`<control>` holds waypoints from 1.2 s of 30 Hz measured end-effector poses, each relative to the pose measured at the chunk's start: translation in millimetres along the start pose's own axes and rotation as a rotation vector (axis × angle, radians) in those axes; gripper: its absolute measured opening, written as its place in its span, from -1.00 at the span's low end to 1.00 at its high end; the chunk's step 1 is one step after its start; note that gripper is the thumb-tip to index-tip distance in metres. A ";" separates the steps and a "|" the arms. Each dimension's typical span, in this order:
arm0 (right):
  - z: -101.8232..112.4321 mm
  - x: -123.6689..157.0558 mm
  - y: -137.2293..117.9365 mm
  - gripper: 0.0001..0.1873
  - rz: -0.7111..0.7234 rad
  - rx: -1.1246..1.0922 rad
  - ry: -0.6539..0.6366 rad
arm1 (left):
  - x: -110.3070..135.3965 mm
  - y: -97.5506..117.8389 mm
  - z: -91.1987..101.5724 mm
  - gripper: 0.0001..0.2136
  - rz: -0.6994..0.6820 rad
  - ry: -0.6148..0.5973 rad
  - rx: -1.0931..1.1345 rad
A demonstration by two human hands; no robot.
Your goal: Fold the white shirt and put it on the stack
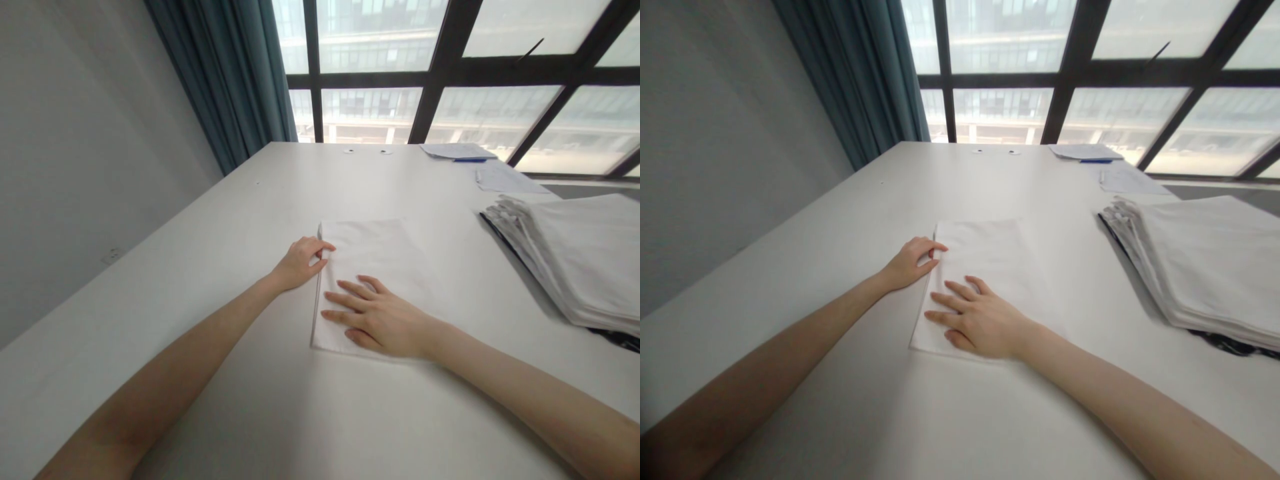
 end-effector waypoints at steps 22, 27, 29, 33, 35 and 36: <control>39.0 32.0 91.0 -0.60 -0.718 -0.189 0.437 | 1.7 0.9 -5.3 -0.50 0.030 -0.238 -0.382; 28.4 60.6 138.8 -0.46 -1.119 -0.202 0.415 | 1.0 0.7 -5.9 -0.49 0.023 -0.246 -0.365; 24.8 63.5 142.2 -0.44 -1.162 -0.261 0.411 | 0.9 0.4 -5.9 -0.48 0.018 -0.245 -0.362; 22.9 64.1 138.7 -0.51 -1.167 -0.481 0.389 | 0.5 -0.3 -6.2 -0.49 0.018 -0.237 -0.360; 24.4 64.4 135.1 -0.57 -1.121 -0.618 0.366 | 0.3 -0.5 -6.8 -0.49 0.019 -0.236 -0.362; 25.8 64.7 132.9 -0.59 -1.095 -0.684 0.369 | 0.2 -0.6 -7.1 -0.49 0.020 -0.237 -0.365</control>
Point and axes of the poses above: each hand's wrist, its own x-axis away from the middle knuckle, its own z-axis out of the back of the hand, y = z × x, the point moved 2 cm from there along -x, towards the middle knuckle, and after that the axes turned 5 degrees about z, right-handed, at the moved point
